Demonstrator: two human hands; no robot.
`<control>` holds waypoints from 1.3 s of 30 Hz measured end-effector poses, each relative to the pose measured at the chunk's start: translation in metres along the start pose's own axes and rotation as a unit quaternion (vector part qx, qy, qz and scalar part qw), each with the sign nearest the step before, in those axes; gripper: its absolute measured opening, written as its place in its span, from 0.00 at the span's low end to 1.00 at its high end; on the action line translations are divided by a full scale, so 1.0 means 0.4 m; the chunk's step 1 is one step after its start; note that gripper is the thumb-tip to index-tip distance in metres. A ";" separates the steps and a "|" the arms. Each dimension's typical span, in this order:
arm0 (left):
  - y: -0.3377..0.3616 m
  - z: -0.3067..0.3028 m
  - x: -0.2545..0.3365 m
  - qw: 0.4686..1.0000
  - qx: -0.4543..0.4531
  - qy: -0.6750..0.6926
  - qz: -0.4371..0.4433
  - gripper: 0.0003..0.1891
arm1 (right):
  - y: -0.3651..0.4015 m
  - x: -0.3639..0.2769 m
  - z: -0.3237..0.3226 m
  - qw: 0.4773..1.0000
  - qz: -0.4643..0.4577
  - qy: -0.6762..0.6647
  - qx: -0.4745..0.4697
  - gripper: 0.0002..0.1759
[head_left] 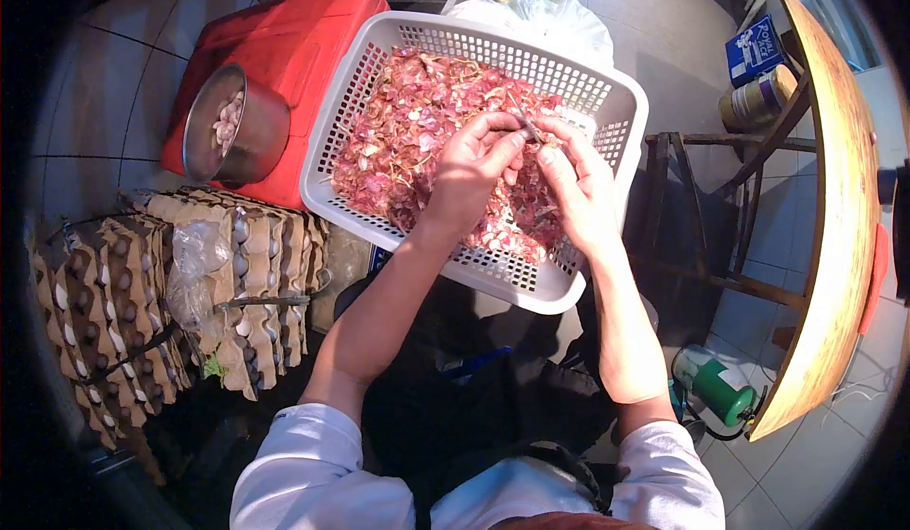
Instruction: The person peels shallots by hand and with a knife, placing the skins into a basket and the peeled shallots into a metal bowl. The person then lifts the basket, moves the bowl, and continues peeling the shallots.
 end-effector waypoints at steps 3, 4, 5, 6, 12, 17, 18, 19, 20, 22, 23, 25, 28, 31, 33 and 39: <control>0.000 0.002 0.001 1.000 -0.004 -0.010 0.011 0.09 | 0.000 0.001 -0.001 0.999 0.025 -0.046 0.007 0.18; -0.001 0.003 0.000 1.000 -0.007 -0.008 0.018 0.09 | 0.000 0.002 -0.003 0.998 0.037 -0.059 0.004 0.18; -0.003 0.003 -0.002 1.000 -0.012 -0.004 0.020 0.09 | 0.000 0.004 -0.004 0.996 0.048 -0.071 0.001 0.17; -0.004 0.004 -0.002 1.000 -0.017 0.000 0.023 0.09 | -0.002 0.005 -0.005 0.996 0.042 -0.076 0.000 0.17; -0.003 -0.001 -0.008 0.998 -0.026 0.058 -0.022 0.10 | -0.001 0.004 -0.003 1.000 0.014 -0.019 0.011 0.18; -0.005 -0.010 -0.016 0.995 -0.023 0.094 -0.014 0.10 | 0.001 0.001 0.004 1.000 0.001 -0.024 -0.018 0.21; -0.008 -0.015 -0.020 0.994 -0.024 0.107 -0.014 0.10 | 0.001 0.001 0.005 1.000 -0.006 -0.016 -0.017 0.21; -0.010 -0.019 -0.023 0.992 -0.024 0.120 -0.014 0.10 | 0.000 0.002 0.006 1.000 -0.013 -0.008 -0.016 0.21; -0.012 -0.022 -0.027 0.991 -0.027 0.132 -0.021 0.10 | 0.000 0.001 0.007 1.000 -0.020 0.000 -0.015 0.21; -0.014 -0.024 -0.031 0.986 -0.033 0.158 -0.036 0.10 | 0.000 0.000 0.010 0.999 -0.013 -0.028 -0.012 0.21; -0.013 -0.023 -0.032 0.984 -0.035 0.170 -0.042 0.10 | 0.000 0.000 0.011 0.999 -0.009 -0.042 -0.011 0.21; -0.011 -0.017 -0.028 0.979 -0.040 0.193 -0.053 0.10 | -0.002 0.002 0.010 0.999 -0.020 -0.030 -0.008 0.20; -0.009 -0.020 -0.031 0.982 -0.052 0.176 -0.051 0.09 | -0.002 -0.001 0.003 1.000 -0.026 0.004 -0.001 0.19; -0.008 -0.019 -0.032 0.983 -0.052 0.169 -0.050 0.10 | -0.004 0.009 -0.003 0.998 0.007 -0.059 -0.005 0.17; -0.006 -0.011 -0.026 0.982 -0.059 0.171 -0.055 0.11 | -0.006 0.016 -0.004 0.993 0.031 -0.113 -0.008 0.17; -0.012 -0.008 -0.034 0.975 -0.063 0.210 -0.049 0.14 | -0.001 0.010 0.001 0.990 0.058 -0.127 -0.031 0.19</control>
Point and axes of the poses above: each hand's wrist, its own y-axis away from the middle knuckle, its own z-axis out of the palm, x = y × z, the point moved 5 cm from there along -y, towards the middle knuckle, and after that the axes turned 5 degrees about y, right-handed, at the moved point
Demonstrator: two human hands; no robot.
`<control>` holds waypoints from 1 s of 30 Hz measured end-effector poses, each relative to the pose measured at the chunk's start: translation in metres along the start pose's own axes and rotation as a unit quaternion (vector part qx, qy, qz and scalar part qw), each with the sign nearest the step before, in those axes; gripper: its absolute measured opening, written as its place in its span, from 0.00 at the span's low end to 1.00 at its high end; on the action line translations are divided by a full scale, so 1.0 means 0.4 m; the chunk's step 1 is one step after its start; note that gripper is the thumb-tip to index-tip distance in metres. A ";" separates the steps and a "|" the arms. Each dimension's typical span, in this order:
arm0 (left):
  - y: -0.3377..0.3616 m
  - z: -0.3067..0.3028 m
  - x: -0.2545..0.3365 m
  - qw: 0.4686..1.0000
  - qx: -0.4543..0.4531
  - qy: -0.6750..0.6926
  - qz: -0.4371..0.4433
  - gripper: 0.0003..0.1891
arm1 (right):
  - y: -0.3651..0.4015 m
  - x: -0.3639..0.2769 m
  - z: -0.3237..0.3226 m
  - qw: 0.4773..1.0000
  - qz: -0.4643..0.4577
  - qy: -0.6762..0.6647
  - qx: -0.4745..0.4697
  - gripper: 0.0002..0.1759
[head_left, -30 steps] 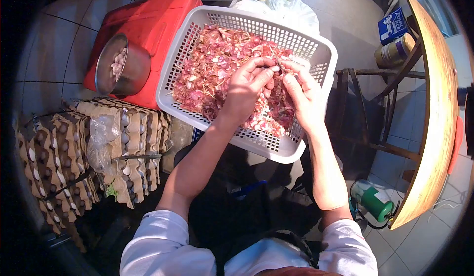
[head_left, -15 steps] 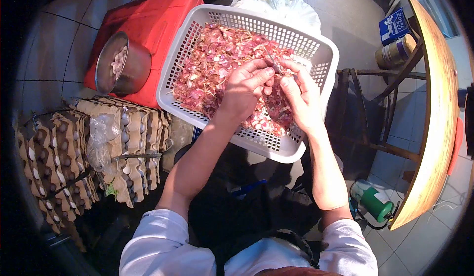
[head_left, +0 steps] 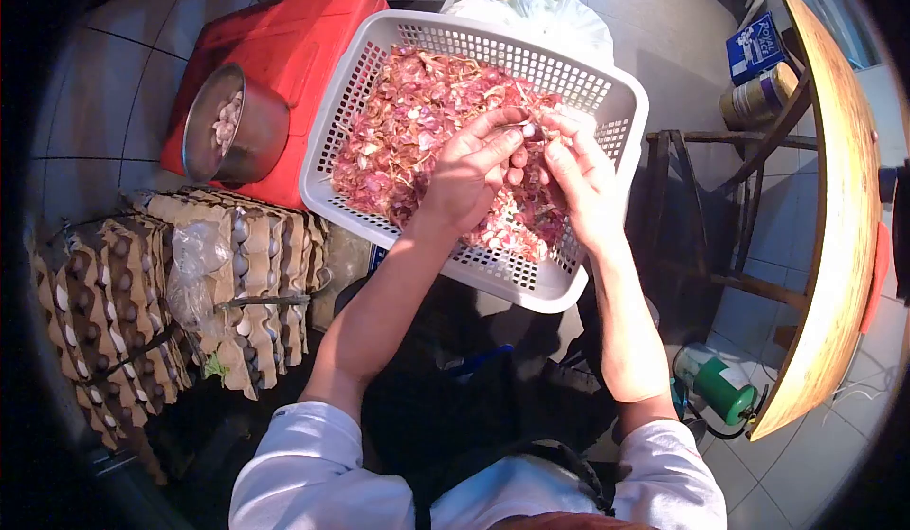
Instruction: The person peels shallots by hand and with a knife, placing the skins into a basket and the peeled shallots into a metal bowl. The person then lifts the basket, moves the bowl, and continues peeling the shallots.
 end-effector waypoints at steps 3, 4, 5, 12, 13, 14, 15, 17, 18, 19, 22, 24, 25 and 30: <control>-0.002 -0.009 0.001 0.997 0.002 -0.075 0.001 0.15 | 0.001 -0.001 0.009 1.000 -0.015 0.024 -0.004 0.20; -0.001 -0.008 0.004 0.994 0.006 -0.112 -0.001 0.15 | -0.002 0.003 0.006 0.999 -0.022 0.034 -0.003 0.20; 0.002 -0.004 0.006 0.988 0.020 -0.151 0.019 0.15 | -0.003 0.005 0.005 0.999 -0.029 0.044 -0.003 0.20; 0.008 0.000 0.018 0.984 0.025 -0.175 0.027 0.15 | -0.002 0.005 0.005 0.994 -0.054 0.093 0.011 0.21; 0.005 -0.007 0.015 0.988 0.023 -0.150 0.021 0.15 | -0.002 0.001 0.007 0.993 -0.063 0.102 0.016 0.21; 0.002 -0.011 0.012 0.992 0.020 -0.120 0.026 0.15 | -0.001 -0.003 0.008 0.991 -0.073 0.111 0.021 0.21; 0.000 -0.011 0.011 0.995 0.016 -0.089 0.030 0.15 | -0.002 -0.004 0.009 0.986 -0.098 0.133 0.025 0.21; -0.001 -0.010 0.010 0.998 0.017 -0.044 0.033 0.15 | -0.003 -0.002 0.013 0.978 -0.130 0.162 0.029 0.21; 0.002 -0.002 0.013 0.999 0.020 -0.030 0.032 0.15 | -0.003 -0.004 0.016 0.975 -0.137 0.170 0.029 0.21; 0.003 0.002 0.014 0.999 0.024 -0.016 0.030 0.15 | 0.000 -0.007 0.018 0.978 -0.127 0.164 0.028 0.21; 0.000 -0.012 0.014 1.000 -0.013 -0.012 0.018 0.16 | 0.002 -0.018 0.020 0.975 -0.133 0.177 0.033 0.21; 0.000 -0.013 0.012 1.000 -0.013 -0.011 0.012 0.15 | 0.004 -0.024 0.019 0.974 -0.129 0.185 0.033 0.21; 0.000 -0.011 0.012 1.000 -0.013 -0.011 0.009 0.15 | 0.005 -0.027 0.019 0.976 -0.118 0.182 0.028 0.21; -0.001 -0.010 0.008 0.999 -0.002 -0.035 0.017 0.11 | 0.009 -0.040 0.016 0.971 -0.098 0.215 0.027 0.19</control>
Point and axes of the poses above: each hand's wrist, its own y-axis away from the middle knuckle, its own z-axis out of the palm, x = y × z, the point moved 5 cm from there along -y, towards the middle knuckle, and after that the axes turned 5 degrees about y, right-handed, at the moved point
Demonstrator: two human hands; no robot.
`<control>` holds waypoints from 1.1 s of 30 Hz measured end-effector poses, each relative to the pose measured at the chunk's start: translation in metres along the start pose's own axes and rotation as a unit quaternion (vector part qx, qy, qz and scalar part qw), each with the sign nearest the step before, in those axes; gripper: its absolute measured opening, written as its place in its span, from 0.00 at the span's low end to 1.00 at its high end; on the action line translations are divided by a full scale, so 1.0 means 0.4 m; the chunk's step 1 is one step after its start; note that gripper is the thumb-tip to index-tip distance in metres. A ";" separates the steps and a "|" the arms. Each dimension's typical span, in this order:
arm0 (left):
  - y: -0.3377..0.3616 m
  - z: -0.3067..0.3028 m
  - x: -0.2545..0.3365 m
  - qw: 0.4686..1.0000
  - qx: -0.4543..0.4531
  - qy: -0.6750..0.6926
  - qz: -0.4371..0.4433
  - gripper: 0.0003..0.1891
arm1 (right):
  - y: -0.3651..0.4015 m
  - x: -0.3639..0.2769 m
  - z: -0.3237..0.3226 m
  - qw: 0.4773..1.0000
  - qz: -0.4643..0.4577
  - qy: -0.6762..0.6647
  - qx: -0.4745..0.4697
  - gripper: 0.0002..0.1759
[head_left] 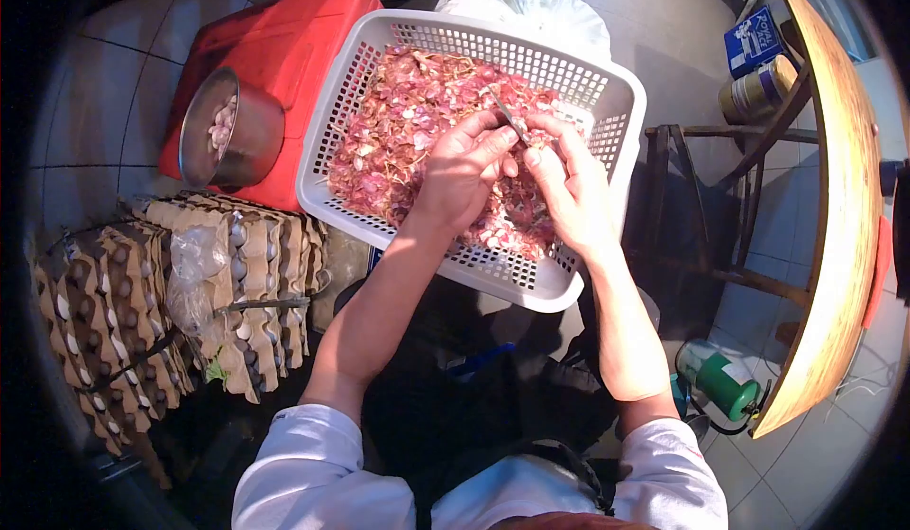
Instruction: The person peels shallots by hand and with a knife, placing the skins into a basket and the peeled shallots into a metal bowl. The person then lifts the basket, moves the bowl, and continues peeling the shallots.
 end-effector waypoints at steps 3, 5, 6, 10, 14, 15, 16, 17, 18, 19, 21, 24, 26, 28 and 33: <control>0.000 0.000 0.001 1.000 0.007 -0.018 -0.001 0.11 | -0.002 0.006 0.000 1.000 -0.022 0.001 0.020 0.18; 0.001 0.000 0.004 1.000 0.008 -0.023 -0.008 0.11 | -0.004 0.011 0.000 0.999 -0.033 -0.008 0.028 0.17; 0.003 0.002 0.007 1.000 0.008 -0.023 -0.014 0.11 | -0.004 0.017 0.000 0.999 -0.015 -0.039 0.027 0.17; 0.004 0.022 0.014 1.000 0.013 -0.017 -0.012 0.12 | -0.004 0.046 -0.006 0.992 0.059 -0.108 0.031 0.17; 0.003 0.020 0.011 0.999 0.035 -0.007 -0.005 0.12 | -0.003 0.041 0.003 0.989 0.023 -0.132 0.062 0.18; 0.001 0.013 0.009 1.000 0.026 -0.008 -0.003 0.11 | -0.002 0.032 0.003 0.996 0.012 -0.078 0.045 0.19; 0.000 0.007 0.008 1.000 0.016 -0.009 -0.001 0.11 | -0.001 0.020 -0.002 0.999 0.001 -0.023 0.028 0.20; 0.000 0.001 0.007 1.000 0.010 -0.011 -0.002 0.11 | -0.001 0.012 -0.002 0.999 -0.010 0.032 0.010 0.20; 0.000 0.000 0.009 1.000 0.004 -0.013 -0.004 0.11 | -0.001 0.007 0.000 0.999 -0.020 0.026 0.018 0.21; 0.001 0.000 0.011 1.000 -0.002 -0.015 -0.006 0.10 | -0.001 0.002 0.002 0.999 -0.029 0.021 0.027 0.21; 0.004 0.005 0.013 0.999 0.024 -0.038 -0.007 0.10 | 0.002 0.003 -0.002 0.999 0.020 0.035 -0.002 0.20; 0.005 0.001 0.010 0.997 0.046 -0.060 -0.005 0.10 | 0.002 -0.010 -0.003 1.000 -0.007 0.017 0.018 0.20; 0.006 -0.001 0.007 0.996 0.054 -0.071 -0.005 0.10 | -0.001 -0.001 -0.001 0.997 -0.053 0.043 0.034 0.19; 0.009 0.001 0.006 0.995 0.061 -0.082 -0.005 0.09 | -0.003 0.008 -0.003 0.996 -0.063 0.041 0.039 0.19; 0.013 0.024 0.008 0.996 0.072 -0.054 -0.006 0.09 | -0.001 0.044 -0.001 0.983 0.104 -0.151 -0.001 0.18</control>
Point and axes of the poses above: each hand's wrist, its own y-axis away from the middle knuckle, its own z-axis out of the palm, x = y × z, the point moved 5 cm from there along -y, towards the middle knuckle, and after that the axes turned 5 degrees about y, right-handed, at the moved point
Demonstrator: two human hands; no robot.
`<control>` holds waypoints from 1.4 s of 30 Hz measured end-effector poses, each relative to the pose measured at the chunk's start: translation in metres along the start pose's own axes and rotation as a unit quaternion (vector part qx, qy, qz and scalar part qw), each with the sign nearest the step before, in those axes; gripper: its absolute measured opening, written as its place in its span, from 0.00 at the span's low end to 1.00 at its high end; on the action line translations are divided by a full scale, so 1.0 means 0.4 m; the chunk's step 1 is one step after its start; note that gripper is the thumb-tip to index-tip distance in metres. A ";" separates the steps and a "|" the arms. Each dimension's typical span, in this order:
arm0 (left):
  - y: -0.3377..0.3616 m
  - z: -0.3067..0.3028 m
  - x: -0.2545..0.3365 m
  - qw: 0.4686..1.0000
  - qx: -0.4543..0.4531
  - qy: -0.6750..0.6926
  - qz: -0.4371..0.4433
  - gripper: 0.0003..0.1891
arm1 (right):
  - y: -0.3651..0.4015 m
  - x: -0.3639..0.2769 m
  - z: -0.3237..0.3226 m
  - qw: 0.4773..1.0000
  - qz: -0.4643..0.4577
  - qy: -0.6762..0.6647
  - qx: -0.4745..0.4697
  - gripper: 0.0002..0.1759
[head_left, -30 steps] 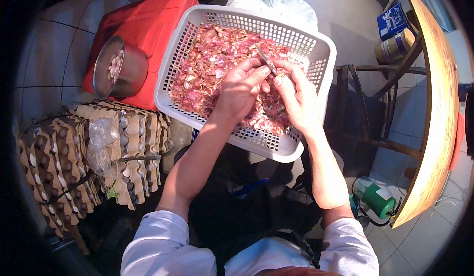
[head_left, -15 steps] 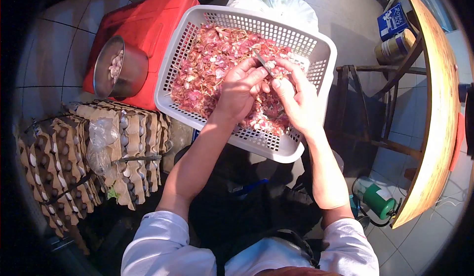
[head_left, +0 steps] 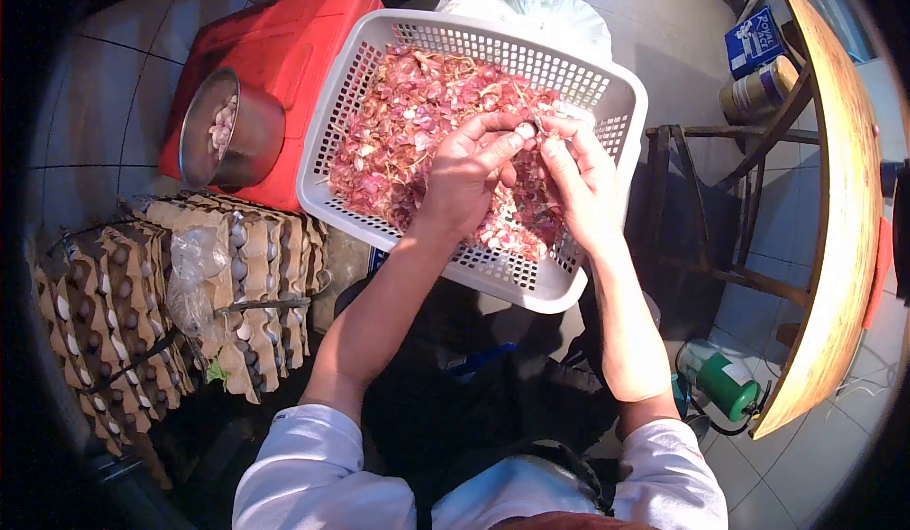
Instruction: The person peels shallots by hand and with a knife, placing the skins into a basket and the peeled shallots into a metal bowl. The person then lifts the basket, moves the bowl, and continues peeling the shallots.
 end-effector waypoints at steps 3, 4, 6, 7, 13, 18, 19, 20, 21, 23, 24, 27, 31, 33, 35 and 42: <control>-0.001 -0.003 -0.003 1.000 0.002 0.020 0.001 0.10 | -0.001 0.001 0.004 0.998 -0.026 -0.050 0.001 0.18; -0.001 -0.006 -0.004 1.000 0.003 0.022 0.001 0.10 | 0.000 -0.003 0.004 0.998 -0.057 0.004 0.011 0.19; -0.002 -0.008 0.002 1.000 0.005 0.016 0.005 0.10 | 0.004 -0.015 0.006 0.986 -0.119 0.110 0.030 0.20; -0.001 -0.008 0.004 1.000 0.006 0.013 0.006 0.10 | 0.005 -0.019 0.008 0.985 -0.118 0.121 0.021 0.20; -0.003 -0.013 0.002 1.000 0.012 0.008 0.008 0.08 | 0.008 -0.037 0.014 0.976 -0.133 0.172 0.023 0.19; -0.001 -0.012 0.005 1.000 0.010 0.010 0.015 0.08 | 0.009 -0.045 0.015 0.974 -0.146 0.170 0.028 0.16; -0.001 -0.013 0.005 1.000 0.012 0.007 0.016 0.08 | 0.007 -0.039 0.014 0.975 -0.147 0.163 0.029 0.16; -0.001 -0.013 0.004 1.000 0.011 0.007 0.013 0.08 | 0.004 -0.032 0.012 0.976 -0.148 0.156 0.031 0.16; -0.001 -0.014 0.003 1.000 0.010 0.007 0.009 0.09 | 0.003 -0.029 0.008 0.977 -0.149 0.149 0.032 0.16; -0.002 -0.015 0.002 1.000 0.004 0.012 0.002 0.09 | -0.001 -0.013 0.000 0.990 -0.082 0.110 0.014 0.16; -0.002 -0.014 0.002 1.000 0.000 0.017 -0.001 0.10 | -0.001 -0.004 -0.002 0.995 -0.048 0.090 0.005 0.16; -0.003 -0.014 0.000 0.999 -0.008 0.031 -0.005 0.10 | -0.003 0.001 -0.002 0.998 -0.049 0.019 0.015 0.17; -0.006 -0.018 -0.007 1.000 0.004 0.027 0.006 0.09 | 0.005 -0.019 0.004 0.987 -0.105 0.120 0.012 0.19; -0.004 -0.016 -0.004 1.000 -0.002 0.024 0.004 0.08 | 0.008 -0.031 0.013 0.984 -0.125 0.125 0.005 0.20; -0.001 -0.014 -0.002 1.000 -0.005 0.015 0.002 0.08 | 0.011 -0.040 0.007 0.988 -0.059 0.145 -0.010 0.19; 0.001 -0.014 -0.002 1.000 -0.015 0.004 0.006 0.07 | 0.003 -0.018 0.007 0.984 -0.135 0.119 0.006 0.17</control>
Point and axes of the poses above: each hand's wrist, its own y-axis away from the middle knuckle, its own z-axis out of the palm, x = y × z, the point moved 5 cm from there along -y, towards the middle knuckle, and after that the axes turned 5 degrees about y, right-handed, at the moved point
